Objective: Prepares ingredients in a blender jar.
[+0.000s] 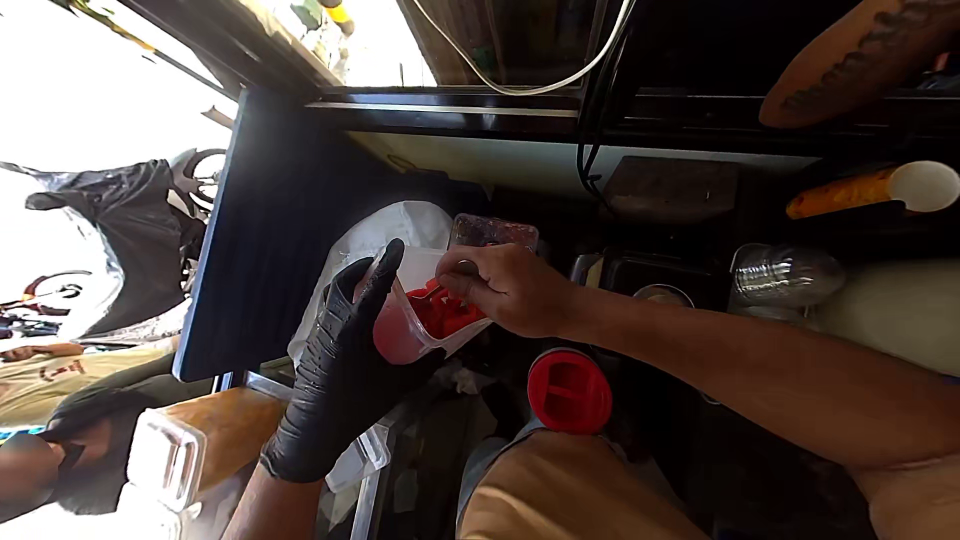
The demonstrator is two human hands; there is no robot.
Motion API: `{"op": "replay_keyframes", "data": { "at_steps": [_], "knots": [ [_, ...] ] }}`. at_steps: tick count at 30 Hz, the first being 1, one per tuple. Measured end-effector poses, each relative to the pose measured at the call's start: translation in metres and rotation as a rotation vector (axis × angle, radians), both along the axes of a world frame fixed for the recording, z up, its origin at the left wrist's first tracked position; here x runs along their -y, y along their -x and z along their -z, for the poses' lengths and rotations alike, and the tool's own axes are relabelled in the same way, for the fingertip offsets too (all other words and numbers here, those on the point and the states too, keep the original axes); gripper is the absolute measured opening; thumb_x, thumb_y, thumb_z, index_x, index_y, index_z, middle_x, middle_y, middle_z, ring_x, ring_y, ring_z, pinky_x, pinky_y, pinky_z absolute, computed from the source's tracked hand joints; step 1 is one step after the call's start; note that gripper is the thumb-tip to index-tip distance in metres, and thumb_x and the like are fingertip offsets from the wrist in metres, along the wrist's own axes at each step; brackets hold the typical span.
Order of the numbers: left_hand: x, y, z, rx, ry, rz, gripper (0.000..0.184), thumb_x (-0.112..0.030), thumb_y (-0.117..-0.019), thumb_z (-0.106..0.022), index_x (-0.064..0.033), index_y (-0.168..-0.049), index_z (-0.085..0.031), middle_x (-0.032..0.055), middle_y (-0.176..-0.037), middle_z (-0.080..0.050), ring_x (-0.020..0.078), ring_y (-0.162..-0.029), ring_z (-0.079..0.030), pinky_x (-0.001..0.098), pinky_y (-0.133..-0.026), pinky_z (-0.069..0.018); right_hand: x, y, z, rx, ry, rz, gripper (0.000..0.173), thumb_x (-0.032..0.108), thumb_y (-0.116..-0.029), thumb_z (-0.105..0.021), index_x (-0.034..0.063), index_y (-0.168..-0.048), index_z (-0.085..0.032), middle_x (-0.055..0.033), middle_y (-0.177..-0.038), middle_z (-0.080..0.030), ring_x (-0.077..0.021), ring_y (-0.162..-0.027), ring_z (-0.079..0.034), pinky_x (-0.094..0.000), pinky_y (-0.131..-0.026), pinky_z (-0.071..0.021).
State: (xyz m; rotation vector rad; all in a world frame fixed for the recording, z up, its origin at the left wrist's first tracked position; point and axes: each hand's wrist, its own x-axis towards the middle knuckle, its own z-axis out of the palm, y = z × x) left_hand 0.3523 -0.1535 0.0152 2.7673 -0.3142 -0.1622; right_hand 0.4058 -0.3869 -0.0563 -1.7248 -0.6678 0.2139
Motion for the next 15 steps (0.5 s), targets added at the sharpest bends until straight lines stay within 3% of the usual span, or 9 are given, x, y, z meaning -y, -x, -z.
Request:
{"op": "replay_keyframes", "data": {
  "at_steps": [5, 11, 13, 15],
  "knots": [
    [-0.009, 0.006, 0.001, -0.009, 0.003, -0.014, 0.113, -0.065, -0.06, -0.085, -0.0378, -0.158, -0.036, 0.005, -0.151, -0.045, 0.0222, -0.132, -0.051, 0.0487, -0.101, -0.0511, 0.013, -0.008, 0.012, -0.071, -0.014, 0.018, 0.02, 0.023, -0.1085, -0.051, 0.0127, -0.111, -0.068, 0.0032, -0.077, -0.066, -0.0055, -0.065, -0.063, -0.0261, -0.059, -0.0555],
    [-0.012, 0.01, 0.003, -0.006, 0.004, -0.044, 0.114, -0.064, -0.0587, -0.086, -0.0386, -0.157, -0.036, 0.0062, -0.152, -0.044, 0.0235, -0.133, -0.051, 0.0503, -0.101, -0.0506, 0.036, -0.007, -0.009, -0.171, -0.152, 0.142, 0.019, 0.018, -0.1091, -0.049, 0.0082, -0.111, -0.066, -0.0009, -0.086, -0.071, -0.0103, -0.074, -0.071, -0.0282, -0.065, -0.0635],
    [-0.01, 0.01, 0.004, 0.006, 0.016, -0.049, 0.114, -0.064, -0.0588, -0.087, -0.0366, -0.157, -0.037, 0.0072, -0.152, -0.044, 0.0237, -0.133, -0.051, 0.0502, -0.103, -0.0502, 0.032, 0.003, -0.009, -0.21, -0.182, 0.065, 0.018, 0.016, -0.108, -0.05, 0.0065, -0.109, -0.065, -0.0016, -0.083, -0.068, -0.0107, -0.072, -0.069, -0.0297, -0.065, -0.0636],
    [-0.009, 0.011, 0.006, 0.024, 0.025, -0.044, 0.114, -0.064, -0.0591, -0.087, -0.0355, -0.158, -0.037, 0.0086, -0.151, -0.044, 0.0247, -0.132, -0.051, 0.0497, -0.102, -0.0501, 0.026, 0.01, 0.004, -0.183, -0.075, -0.039, 0.018, 0.02, -0.108, -0.052, 0.0104, -0.111, -0.067, 0.0028, -0.082, -0.069, -0.0047, -0.072, -0.066, -0.0242, -0.066, -0.058]
  ]
}}
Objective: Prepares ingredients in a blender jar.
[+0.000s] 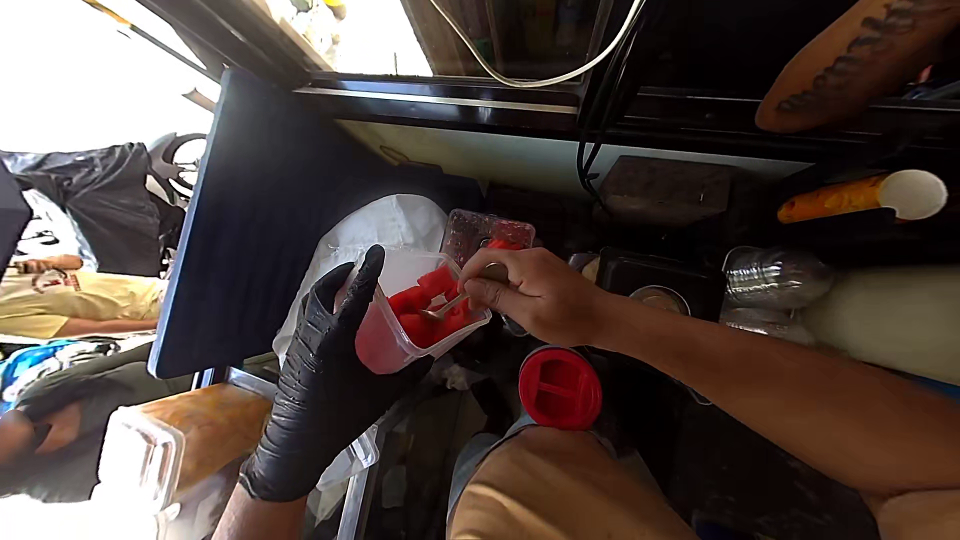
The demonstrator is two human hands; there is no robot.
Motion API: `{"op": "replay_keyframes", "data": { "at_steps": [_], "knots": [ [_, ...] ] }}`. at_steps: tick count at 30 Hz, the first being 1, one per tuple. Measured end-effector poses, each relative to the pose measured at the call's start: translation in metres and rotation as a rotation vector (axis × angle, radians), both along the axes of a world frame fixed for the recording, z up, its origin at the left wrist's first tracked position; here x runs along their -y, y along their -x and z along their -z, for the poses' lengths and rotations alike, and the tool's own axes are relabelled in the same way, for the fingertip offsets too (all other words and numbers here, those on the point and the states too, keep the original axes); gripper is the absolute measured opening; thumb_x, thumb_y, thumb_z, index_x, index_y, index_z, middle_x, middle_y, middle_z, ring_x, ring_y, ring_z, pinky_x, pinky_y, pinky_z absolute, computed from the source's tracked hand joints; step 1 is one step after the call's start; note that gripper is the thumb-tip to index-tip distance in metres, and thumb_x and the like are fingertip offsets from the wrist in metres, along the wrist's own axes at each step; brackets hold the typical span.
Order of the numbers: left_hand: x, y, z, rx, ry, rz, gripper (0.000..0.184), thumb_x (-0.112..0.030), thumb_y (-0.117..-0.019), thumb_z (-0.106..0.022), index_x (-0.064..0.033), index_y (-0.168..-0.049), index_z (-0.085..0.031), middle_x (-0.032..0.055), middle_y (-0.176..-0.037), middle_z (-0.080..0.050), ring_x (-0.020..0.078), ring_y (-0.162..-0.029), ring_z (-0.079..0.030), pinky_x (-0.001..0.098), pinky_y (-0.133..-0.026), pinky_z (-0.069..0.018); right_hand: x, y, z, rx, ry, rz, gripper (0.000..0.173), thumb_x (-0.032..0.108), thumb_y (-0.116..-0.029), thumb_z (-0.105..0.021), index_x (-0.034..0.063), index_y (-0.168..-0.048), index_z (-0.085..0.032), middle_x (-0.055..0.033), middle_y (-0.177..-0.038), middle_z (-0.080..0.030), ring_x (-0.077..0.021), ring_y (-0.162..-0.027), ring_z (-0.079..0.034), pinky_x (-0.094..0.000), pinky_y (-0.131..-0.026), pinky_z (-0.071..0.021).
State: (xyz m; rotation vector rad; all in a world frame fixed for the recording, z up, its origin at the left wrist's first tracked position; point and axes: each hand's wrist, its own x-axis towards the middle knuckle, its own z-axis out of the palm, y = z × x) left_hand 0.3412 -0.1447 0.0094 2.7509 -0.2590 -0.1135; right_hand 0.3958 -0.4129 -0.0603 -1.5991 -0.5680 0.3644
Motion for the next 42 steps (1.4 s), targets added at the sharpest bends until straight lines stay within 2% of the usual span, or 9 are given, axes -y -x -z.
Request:
{"op": "replay_keyframes", "data": {
  "at_steps": [4, 9, 15, 20, 22, 28, 32, 35, 42],
  "knots": [
    [-0.003, 0.002, 0.001, -0.008, 0.023, -0.013, 0.113, -0.063, -0.0596, -0.087, -0.0383, -0.157, -0.035, 0.0062, -0.153, -0.043, 0.0229, -0.134, -0.05, 0.0485, -0.103, -0.0498, 0.006, -0.01, 0.011, 0.04, -0.015, 0.03, 0.02, 0.02, -0.1082, -0.052, 0.0097, -0.113, -0.068, 0.0017, -0.085, -0.071, -0.0062, -0.073, -0.068, -0.025, -0.067, -0.0603],
    [-0.002, 0.004, 0.001, -0.004, 0.011, -0.032, 0.115, -0.064, -0.0581, -0.087, -0.0373, -0.158, -0.036, 0.0073, -0.153, -0.043, 0.0245, -0.135, -0.049, 0.049, -0.104, -0.0493, 0.011, -0.017, -0.016, 0.005, -0.103, 0.194, 0.02, 0.016, -0.1089, -0.048, 0.0059, -0.111, -0.065, -0.0023, -0.084, -0.071, -0.012, -0.071, -0.071, -0.0294, -0.063, -0.0642],
    [0.002, 0.006, 0.001, 0.023, 0.01, -0.008, 0.113, -0.065, -0.0601, -0.087, -0.0335, -0.157, -0.038, 0.0081, -0.152, -0.045, 0.0238, -0.135, -0.049, 0.0472, -0.107, -0.0472, -0.026, -0.005, 0.007, 0.095, 0.024, 0.022, 0.02, 0.021, -0.1088, -0.051, 0.0108, -0.113, -0.067, 0.0016, -0.083, -0.069, -0.0056, -0.071, -0.066, -0.027, -0.066, -0.0581],
    [-0.004, 0.01, 0.001, 0.005, -0.001, -0.023, 0.114, -0.064, -0.059, -0.087, -0.0352, -0.157, -0.037, 0.008, -0.152, -0.044, 0.0243, -0.134, -0.049, 0.0484, -0.105, -0.0482, -0.003, -0.018, -0.001, 0.07, 0.031, 0.11, 0.021, 0.021, -0.1087, -0.05, 0.01, -0.113, -0.067, 0.0012, -0.082, -0.071, -0.0076, -0.068, -0.068, -0.027, -0.061, -0.0594],
    [-0.004, 0.01, 0.001, 0.004, -0.002, -0.036, 0.113, -0.062, -0.0579, -0.087, -0.0347, -0.157, -0.039, 0.0077, -0.15, -0.045, 0.0235, -0.132, -0.05, 0.0467, -0.103, -0.0492, 0.012, -0.026, -0.007, 0.048, 0.043, 0.158, 0.021, 0.022, -0.1092, -0.05, 0.0103, -0.114, -0.067, 0.0013, -0.086, -0.072, -0.0082, -0.074, -0.07, -0.0279, -0.067, -0.0622],
    [-0.006, 0.013, 0.004, 0.016, -0.004, -0.045, 0.114, -0.065, -0.0571, -0.086, -0.0371, -0.157, -0.037, 0.0083, -0.151, -0.044, 0.0252, -0.132, -0.05, 0.0485, -0.1, -0.05, 0.015, -0.012, -0.023, -0.063, -0.169, 0.179, 0.02, 0.011, -0.108, -0.046, 0.0019, -0.112, -0.063, -0.0064, -0.086, -0.07, -0.0164, -0.072, -0.071, -0.0343, -0.066, -0.0649],
    [-0.004, 0.013, 0.005, 0.024, 0.036, -0.045, 0.112, -0.068, -0.0617, -0.083, -0.0331, -0.158, -0.037, 0.0117, -0.151, -0.044, 0.0277, -0.133, -0.05, 0.0515, -0.103, -0.0477, 0.004, -0.001, -0.006, 0.007, 0.011, -0.006, 0.018, 0.018, -0.1082, -0.052, 0.0081, -0.111, -0.067, 0.0008, -0.084, -0.07, -0.007, -0.073, -0.068, -0.0255, -0.067, -0.0607],
    [-0.007, 0.015, 0.003, 0.014, 0.03, -0.05, 0.111, -0.07, -0.0626, -0.082, -0.0344, -0.158, -0.037, 0.0123, -0.152, -0.044, 0.0278, -0.133, -0.05, 0.0513, -0.101, -0.0488, 0.015, -0.007, -0.003, 0.111, 0.115, 0.046, 0.022, 0.022, -0.1086, -0.05, 0.0102, -0.114, -0.068, 0.0031, -0.086, -0.071, -0.0054, -0.076, -0.069, -0.0265, -0.069, -0.0616],
    [-0.014, 0.017, 0.007, 0.031, 0.027, -0.024, 0.114, -0.066, -0.0575, -0.086, -0.0364, -0.157, -0.038, 0.009, -0.151, -0.044, 0.0251, -0.133, -0.049, 0.0477, -0.102, -0.0491, 0.013, -0.007, -0.022, 0.041, -0.085, 0.216, 0.02, 0.01, -0.1075, -0.046, 0.0021, -0.111, -0.064, -0.0047, -0.088, -0.071, -0.0143, -0.074, -0.071, -0.0327, -0.067, -0.0644]
  ]
}}
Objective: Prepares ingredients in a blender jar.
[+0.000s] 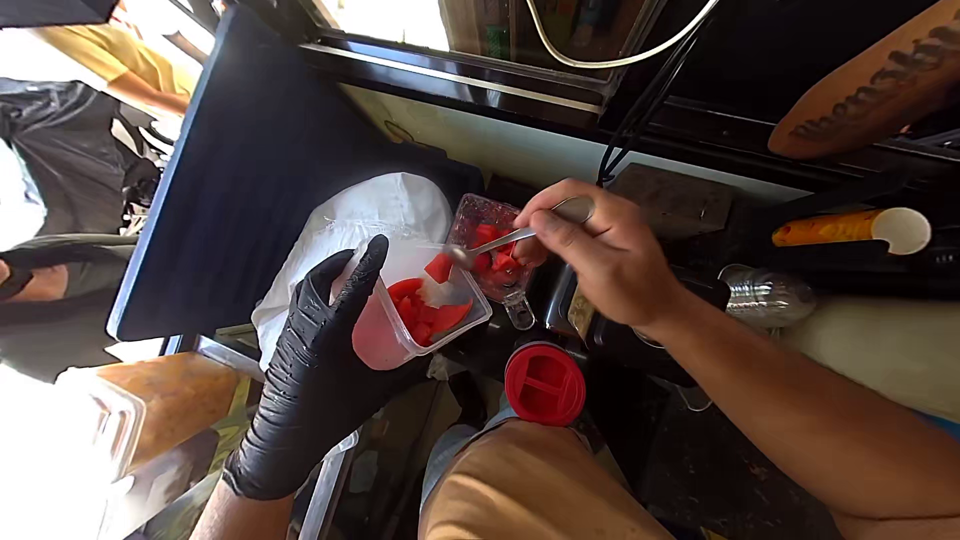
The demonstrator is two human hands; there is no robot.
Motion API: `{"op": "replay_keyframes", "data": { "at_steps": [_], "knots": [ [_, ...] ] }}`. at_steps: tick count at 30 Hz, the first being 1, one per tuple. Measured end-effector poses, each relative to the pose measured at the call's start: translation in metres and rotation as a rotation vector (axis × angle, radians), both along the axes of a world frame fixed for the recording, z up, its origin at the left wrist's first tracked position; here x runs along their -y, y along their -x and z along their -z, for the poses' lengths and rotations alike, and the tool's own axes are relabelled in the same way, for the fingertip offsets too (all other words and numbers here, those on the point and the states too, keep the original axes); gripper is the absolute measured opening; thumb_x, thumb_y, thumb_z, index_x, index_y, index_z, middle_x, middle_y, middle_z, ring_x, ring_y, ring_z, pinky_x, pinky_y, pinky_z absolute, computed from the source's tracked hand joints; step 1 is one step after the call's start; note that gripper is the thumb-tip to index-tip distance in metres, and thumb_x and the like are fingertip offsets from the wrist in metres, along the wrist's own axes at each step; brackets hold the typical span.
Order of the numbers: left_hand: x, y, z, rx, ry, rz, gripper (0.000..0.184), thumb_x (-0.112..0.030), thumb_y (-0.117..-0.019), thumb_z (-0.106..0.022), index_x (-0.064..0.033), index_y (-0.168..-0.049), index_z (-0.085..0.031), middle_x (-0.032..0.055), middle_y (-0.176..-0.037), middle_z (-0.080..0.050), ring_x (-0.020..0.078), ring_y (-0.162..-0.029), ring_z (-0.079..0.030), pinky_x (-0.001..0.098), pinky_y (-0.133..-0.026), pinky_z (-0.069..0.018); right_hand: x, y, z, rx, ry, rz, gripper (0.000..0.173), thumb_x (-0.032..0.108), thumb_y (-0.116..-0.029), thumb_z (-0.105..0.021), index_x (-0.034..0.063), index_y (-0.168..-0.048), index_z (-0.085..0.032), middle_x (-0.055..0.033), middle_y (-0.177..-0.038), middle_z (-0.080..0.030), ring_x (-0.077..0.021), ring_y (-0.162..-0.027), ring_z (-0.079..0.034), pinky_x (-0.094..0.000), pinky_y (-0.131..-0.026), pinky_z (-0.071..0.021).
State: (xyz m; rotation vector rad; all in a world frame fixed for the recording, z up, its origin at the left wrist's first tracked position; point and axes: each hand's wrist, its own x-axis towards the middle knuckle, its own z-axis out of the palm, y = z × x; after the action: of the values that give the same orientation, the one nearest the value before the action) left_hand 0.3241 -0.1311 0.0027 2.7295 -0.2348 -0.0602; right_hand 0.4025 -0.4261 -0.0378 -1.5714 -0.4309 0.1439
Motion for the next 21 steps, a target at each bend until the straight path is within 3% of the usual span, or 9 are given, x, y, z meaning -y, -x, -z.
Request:
{"op": "replay_keyframes", "data": {
  "at_steps": [5, 8, 10, 12, 14, 16, 18, 20, 21],
  "knots": [
    [0.001, 0.001, 0.001, -0.008, -0.016, 0.003, 0.115, -0.067, -0.0564, -0.086, -0.0386, -0.157, -0.037, 0.0087, -0.151, -0.044, 0.0269, -0.133, -0.049, 0.0494, -0.101, -0.0498, -0.032, 0.008, 0.027, 0.086, 0.237, -0.112, 0.021, 0.022, -0.108, -0.052, 0.0114, -0.114, -0.069, 0.0032, -0.086, -0.07, -0.0039, -0.072, -0.066, -0.0248, -0.065, -0.0586],
    [-0.005, 0.007, 0.002, 0.0, -0.018, -0.006, 0.113, -0.067, -0.0572, -0.086, -0.039, -0.156, -0.038, 0.0093, -0.149, -0.045, 0.0279, -0.131, -0.05, 0.0507, -0.099, -0.0491, -0.013, -0.002, 0.016, 0.044, 0.227, -0.039, 0.023, 0.02, -0.1088, -0.049, 0.0086, -0.115, -0.068, 0.0005, -0.088, -0.072, -0.008, -0.075, -0.07, -0.0284, -0.068, -0.0625],
    [-0.012, 0.013, 0.004, 0.017, -0.026, -0.026, 0.109, -0.069, -0.0569, -0.084, -0.0371, -0.153, -0.042, 0.0081, -0.147, -0.048, 0.0276, -0.129, -0.052, 0.0529, -0.099, -0.0495, -0.005, -0.001, 0.0, -0.022, 0.085, -0.022, 0.023, 0.014, -0.1084, -0.046, 0.0038, -0.113, -0.066, -0.0048, -0.087, -0.071, -0.0138, -0.074, -0.07, -0.0312, -0.066, -0.0634],
    [-0.021, 0.023, 0.009, 0.036, -0.01, -0.06, 0.107, -0.069, -0.0567, -0.084, -0.0307, -0.149, -0.046, 0.0096, -0.149, -0.048, 0.0307, -0.13, -0.053, 0.0575, -0.101, -0.0476, -0.013, 0.011, -0.017, -0.075, -0.026, -0.088, 0.023, 0.01, -0.1047, -0.044, 0.0013, -0.11, -0.064, -0.0079, -0.087, -0.071, -0.0172, -0.074, -0.071, -0.0357, -0.066, -0.0637],
    [-0.03, 0.042, 0.021, 0.086, 0.076, -0.099, 0.106, -0.067, -0.0562, -0.086, -0.0223, -0.144, -0.049, 0.0121, -0.149, -0.049, 0.0306, -0.131, -0.053, 0.0536, -0.104, -0.0483, -0.036, 0.034, -0.025, -0.046, 0.046, -0.204, 0.018, 0.01, -0.1009, -0.051, 0.0049, -0.106, -0.067, -0.0033, -0.09, -0.073, -0.0116, -0.077, -0.07, -0.0315, -0.068, -0.0618],
    [-0.041, 0.066, 0.036, 0.206, 0.196, -0.116, 0.097, -0.06, -0.0616, -0.088, -0.0139, -0.137, -0.049, 0.0181, -0.143, -0.053, 0.0281, -0.13, -0.055, 0.0453, -0.105, -0.0502, -0.068, 0.061, -0.022, 0.149, 0.297, -0.301, 0.017, 0.018, -0.1003, -0.059, 0.0122, -0.106, -0.074, 0.0032, -0.1, -0.073, -0.0084, -0.098, -0.066, -0.0319, -0.085, -0.0552],
    [-0.052, 0.098, 0.044, 0.288, 0.321, -0.121, 0.095, -0.053, -0.0686, -0.088, -0.0052, -0.136, -0.041, 0.0248, -0.141, -0.05, 0.0264, -0.135, -0.05, 0.0404, -0.111, -0.0442, -0.1, 0.085, -0.018, 0.364, 0.498, -0.291, 0.017, 0.028, -0.0999, -0.061, 0.0204, -0.107, -0.075, 0.0034, -0.114, -0.07, -0.0173, -0.116, -0.058, -0.0431, -0.096, -0.044],
    [-0.046, 0.13, 0.03, 0.325, 0.439, -0.195, 0.101, -0.047, -0.0697, -0.091, 0.0014, -0.139, -0.035, 0.0186, -0.141, -0.05, 0.0154, -0.137, -0.047, 0.0332, -0.115, -0.0404, -0.124, 0.102, -0.021, 0.345, 0.425, -0.249, 0.022, 0.034, -0.1004, -0.063, 0.0225, -0.114, -0.076, -0.0004, -0.123, -0.066, -0.0216, -0.123, -0.054, -0.0465, -0.101, -0.042],
    [-0.033, 0.143, 0.012, 0.344, 0.506, -0.281, 0.105, -0.041, -0.066, -0.094, 0.0059, -0.14, -0.036, 0.0122, -0.135, -0.056, 0.0074, -0.132, -0.051, 0.0286, -0.113, -0.0432, -0.135, 0.109, -0.022, 0.268, 0.298, -0.2, 0.023, 0.03, -0.1002, -0.063, 0.0185, -0.113, -0.078, -0.002, -0.121, -0.067, -0.0201, -0.12, -0.055, -0.0454, -0.1, -0.0425]
  ]
}}
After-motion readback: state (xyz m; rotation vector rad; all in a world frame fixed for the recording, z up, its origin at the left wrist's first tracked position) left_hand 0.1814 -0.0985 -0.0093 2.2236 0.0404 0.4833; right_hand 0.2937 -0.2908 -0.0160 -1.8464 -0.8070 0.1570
